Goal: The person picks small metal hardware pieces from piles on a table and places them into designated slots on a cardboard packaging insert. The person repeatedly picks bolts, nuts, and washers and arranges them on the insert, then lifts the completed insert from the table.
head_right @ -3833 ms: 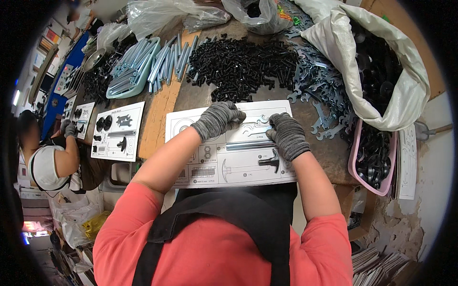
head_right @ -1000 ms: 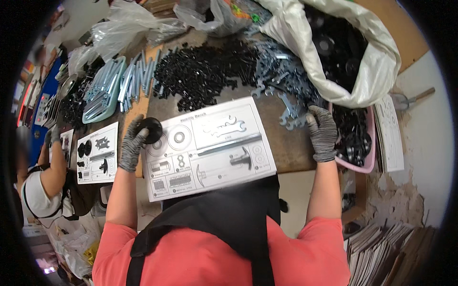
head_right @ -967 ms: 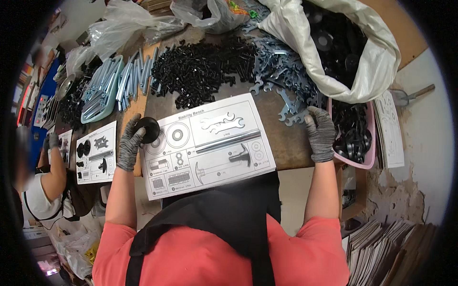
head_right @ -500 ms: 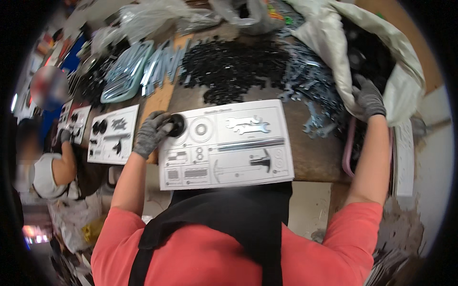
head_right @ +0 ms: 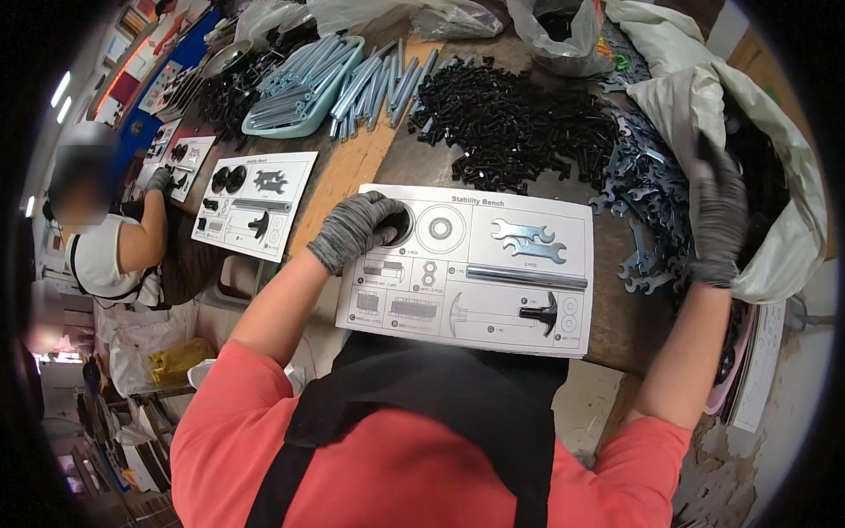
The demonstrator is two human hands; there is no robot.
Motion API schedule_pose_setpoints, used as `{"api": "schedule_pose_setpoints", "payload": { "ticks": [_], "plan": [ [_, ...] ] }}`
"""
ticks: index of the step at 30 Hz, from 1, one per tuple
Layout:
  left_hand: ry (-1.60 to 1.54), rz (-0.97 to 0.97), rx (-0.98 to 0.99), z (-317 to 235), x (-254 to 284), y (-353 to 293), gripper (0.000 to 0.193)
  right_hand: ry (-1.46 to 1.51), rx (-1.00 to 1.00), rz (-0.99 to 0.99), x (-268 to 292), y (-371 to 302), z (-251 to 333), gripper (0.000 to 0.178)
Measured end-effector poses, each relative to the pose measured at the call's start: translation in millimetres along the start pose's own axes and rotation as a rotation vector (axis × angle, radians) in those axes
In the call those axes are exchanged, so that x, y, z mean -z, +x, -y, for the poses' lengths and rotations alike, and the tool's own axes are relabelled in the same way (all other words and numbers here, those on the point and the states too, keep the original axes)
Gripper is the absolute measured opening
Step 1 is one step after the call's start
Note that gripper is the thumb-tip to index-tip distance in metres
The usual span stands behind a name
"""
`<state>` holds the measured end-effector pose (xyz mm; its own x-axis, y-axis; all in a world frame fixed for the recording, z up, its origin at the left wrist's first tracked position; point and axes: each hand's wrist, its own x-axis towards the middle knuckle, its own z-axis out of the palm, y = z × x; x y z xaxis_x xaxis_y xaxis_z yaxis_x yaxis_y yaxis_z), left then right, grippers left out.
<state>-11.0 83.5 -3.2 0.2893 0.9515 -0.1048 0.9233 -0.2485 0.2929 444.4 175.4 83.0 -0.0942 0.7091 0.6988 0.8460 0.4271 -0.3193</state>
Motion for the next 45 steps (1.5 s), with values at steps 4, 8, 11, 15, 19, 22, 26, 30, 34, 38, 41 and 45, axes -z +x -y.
{"api": "schedule_pose_setpoints", "payload": {
  "ticks": [4,8,11,15,19,22,26,30,34,38,41,45],
  "plan": [
    [-0.040,0.011,-0.020,-1,1,6,0.038,0.774,0.063,0.816,-77,-37,115,0.033],
    [-0.034,-0.013,-0.001,-1,-1,5,0.038,0.047,0.390,0.867,-143,-69,188,0.040],
    [-0.061,-0.051,-0.035,-1,-2,6,0.039,-0.136,0.559,0.845,-155,-88,201,0.047],
    [-0.063,-0.054,-0.001,0,-5,4,0.040,-0.072,0.407,0.910,-156,-87,206,0.040],
    [-0.083,-0.019,0.002,0,-3,6,0.039,-0.190,0.346,1.006,-157,-81,211,0.027],
    [-0.091,-0.036,0.000,-1,-4,5,0.040,-0.185,0.328,0.987,-157,-82,212,0.029],
    [-0.092,-0.116,-0.035,-1,-3,2,0.044,-0.020,0.323,0.919,-148,-80,204,0.039],
    [-0.261,-0.346,-0.084,3,5,-9,0.047,0.187,0.148,0.752,-137,-60,159,0.036],
    [-0.460,-0.400,0.057,0,12,-20,0.043,0.115,-0.239,0.849,-132,-21,80,0.031],
    [-0.532,-0.436,0.085,-1,3,-25,0.039,-0.303,-0.273,0.734,-162,-7,-16,0.039],
    [-0.590,-0.426,0.132,-1,-6,-29,0.036,-0.354,-0.136,0.682,-175,10,-15,0.041],
    [-0.609,-0.362,0.132,-5,-7,-31,0.033,-0.580,-0.038,0.955,-194,32,19,0.046]
  ]
}}
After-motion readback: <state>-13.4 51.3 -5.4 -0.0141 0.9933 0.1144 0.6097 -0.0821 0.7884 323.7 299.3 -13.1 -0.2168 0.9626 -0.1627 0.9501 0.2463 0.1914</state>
